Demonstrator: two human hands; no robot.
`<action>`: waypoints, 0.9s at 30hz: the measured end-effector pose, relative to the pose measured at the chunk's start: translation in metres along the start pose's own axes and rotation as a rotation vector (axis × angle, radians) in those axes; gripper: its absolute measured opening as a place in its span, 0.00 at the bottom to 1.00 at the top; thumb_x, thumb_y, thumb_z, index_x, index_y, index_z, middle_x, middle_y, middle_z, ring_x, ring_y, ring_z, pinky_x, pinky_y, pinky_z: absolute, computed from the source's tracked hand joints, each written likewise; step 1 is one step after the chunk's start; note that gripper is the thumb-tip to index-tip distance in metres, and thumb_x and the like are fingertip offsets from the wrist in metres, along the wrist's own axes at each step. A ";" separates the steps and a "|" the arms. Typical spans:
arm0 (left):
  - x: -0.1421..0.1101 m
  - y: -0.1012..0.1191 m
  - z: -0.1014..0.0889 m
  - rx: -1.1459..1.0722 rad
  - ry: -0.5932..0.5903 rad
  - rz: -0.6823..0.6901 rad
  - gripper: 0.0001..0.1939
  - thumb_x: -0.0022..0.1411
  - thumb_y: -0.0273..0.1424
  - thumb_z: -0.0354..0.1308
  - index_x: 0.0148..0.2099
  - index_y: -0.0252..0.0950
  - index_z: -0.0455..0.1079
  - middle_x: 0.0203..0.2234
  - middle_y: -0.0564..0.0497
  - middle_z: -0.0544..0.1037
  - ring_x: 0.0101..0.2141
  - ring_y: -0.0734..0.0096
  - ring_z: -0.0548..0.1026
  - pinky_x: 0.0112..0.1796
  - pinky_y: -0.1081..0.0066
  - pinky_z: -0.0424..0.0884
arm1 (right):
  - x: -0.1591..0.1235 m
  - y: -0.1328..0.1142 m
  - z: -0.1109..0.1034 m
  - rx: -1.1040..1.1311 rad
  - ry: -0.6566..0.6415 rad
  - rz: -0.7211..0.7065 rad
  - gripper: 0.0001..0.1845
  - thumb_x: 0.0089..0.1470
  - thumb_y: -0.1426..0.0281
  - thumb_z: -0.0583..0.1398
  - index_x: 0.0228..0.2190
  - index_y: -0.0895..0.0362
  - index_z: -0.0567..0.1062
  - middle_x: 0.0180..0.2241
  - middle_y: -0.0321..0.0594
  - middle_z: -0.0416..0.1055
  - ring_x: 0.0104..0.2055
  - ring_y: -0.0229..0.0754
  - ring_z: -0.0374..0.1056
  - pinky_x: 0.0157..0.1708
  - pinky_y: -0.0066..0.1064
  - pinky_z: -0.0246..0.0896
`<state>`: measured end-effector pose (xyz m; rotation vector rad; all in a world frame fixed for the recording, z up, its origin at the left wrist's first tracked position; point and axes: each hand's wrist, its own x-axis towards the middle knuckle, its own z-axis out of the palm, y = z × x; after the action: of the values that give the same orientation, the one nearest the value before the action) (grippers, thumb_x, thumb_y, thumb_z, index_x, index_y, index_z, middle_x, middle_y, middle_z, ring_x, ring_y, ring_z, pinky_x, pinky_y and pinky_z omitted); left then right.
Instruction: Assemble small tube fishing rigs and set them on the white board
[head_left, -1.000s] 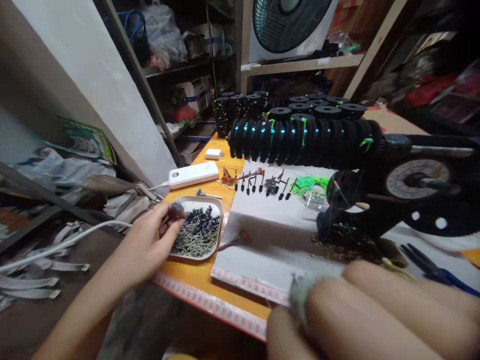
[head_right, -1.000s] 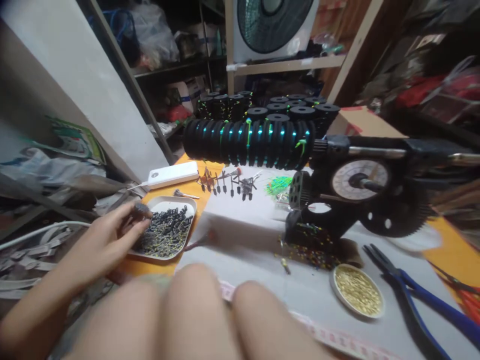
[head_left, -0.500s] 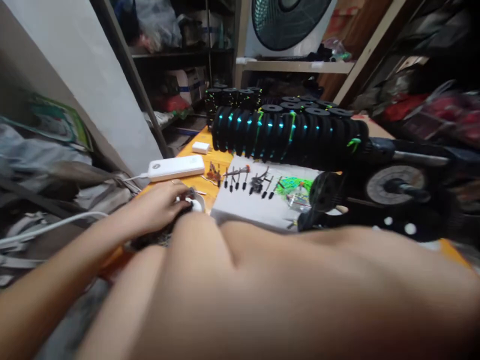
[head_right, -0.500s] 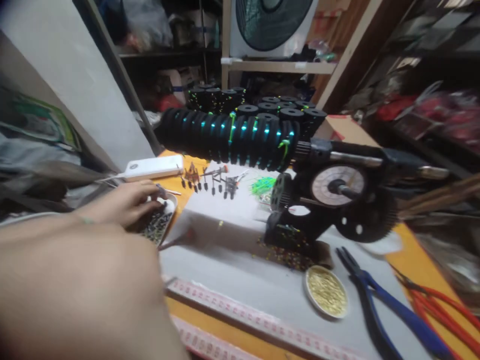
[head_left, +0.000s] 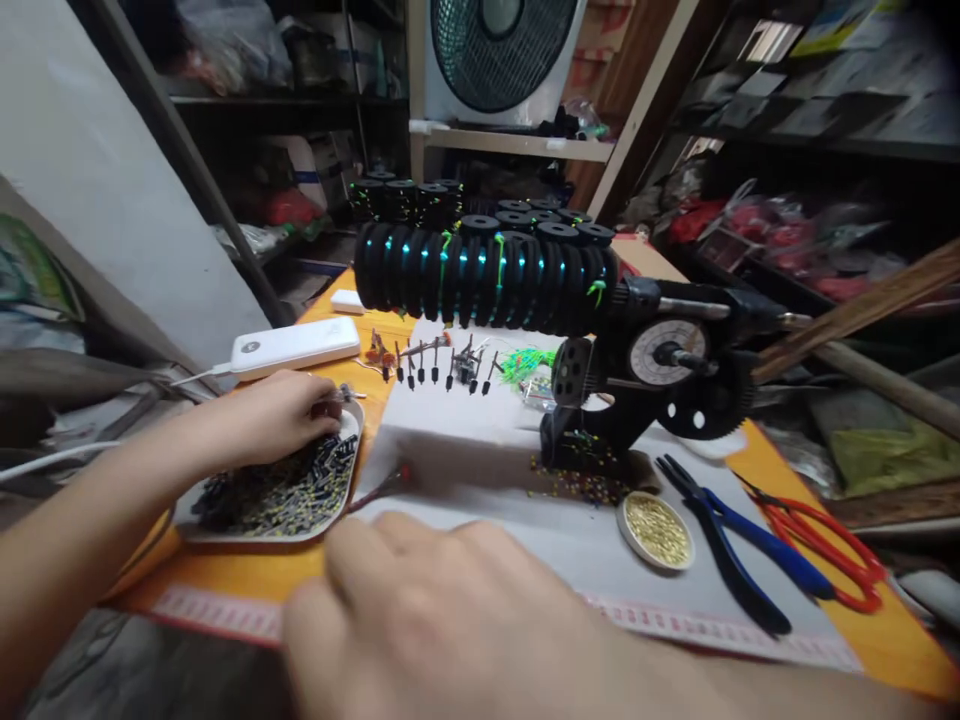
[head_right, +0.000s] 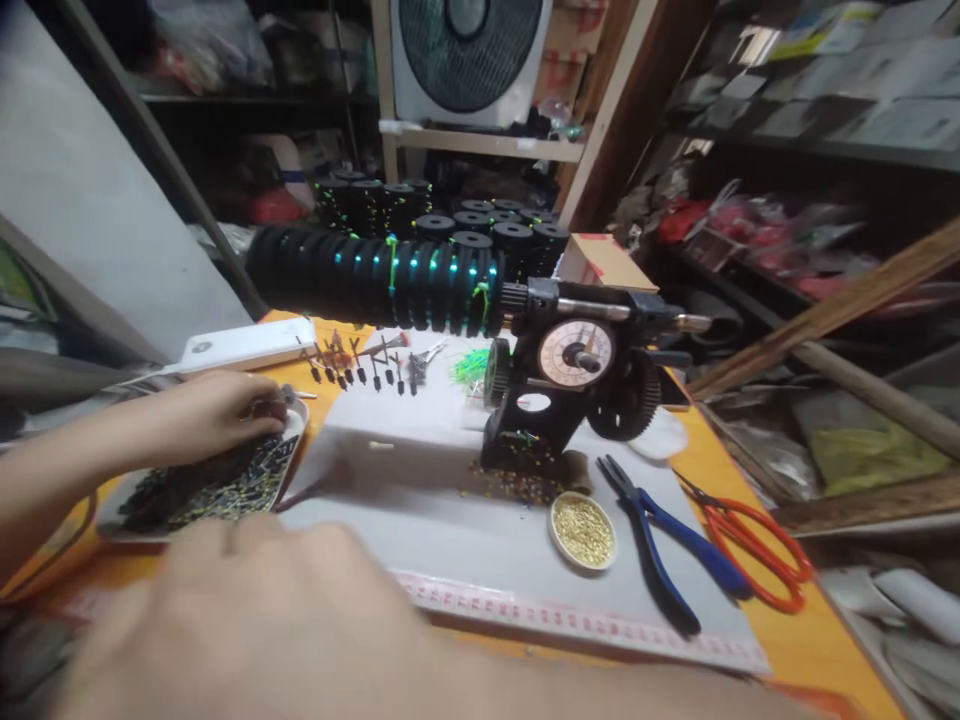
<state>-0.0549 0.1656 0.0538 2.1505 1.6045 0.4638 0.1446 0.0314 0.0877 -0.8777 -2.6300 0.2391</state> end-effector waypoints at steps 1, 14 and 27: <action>0.000 0.000 -0.003 -0.012 -0.021 0.005 0.08 0.44 0.24 0.67 0.20 0.41 0.74 0.17 0.51 0.77 0.21 0.61 0.71 0.29 0.66 0.60 | -0.004 0.003 -0.008 -0.003 -0.059 -0.002 0.07 0.52 0.67 0.67 0.26 0.56 0.77 0.24 0.37 0.71 0.20 0.38 0.60 0.09 0.32 0.39; -0.116 0.071 0.054 -1.700 -0.060 -0.311 0.12 0.51 0.35 0.74 0.33 0.35 0.76 0.23 0.56 0.70 0.21 0.82 0.62 0.24 0.82 0.62 | -0.041 0.036 -0.001 0.334 0.553 0.055 0.06 0.55 0.79 0.62 0.31 0.59 0.80 0.22 0.33 0.61 0.24 0.35 0.57 0.25 0.27 0.53; -0.129 0.092 0.076 -1.879 -0.003 -0.456 0.10 0.47 0.31 0.77 0.34 0.38 0.83 0.22 0.53 0.77 0.19 0.87 0.62 0.23 0.86 0.61 | -0.046 0.034 0.007 0.359 0.603 0.063 0.08 0.53 0.81 0.61 0.31 0.61 0.79 0.21 0.37 0.68 0.22 0.35 0.56 0.21 0.26 0.52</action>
<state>0.0222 0.0092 0.0330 0.3494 0.7459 1.1162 0.1948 0.0306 0.0596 -0.7599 -1.9295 0.3805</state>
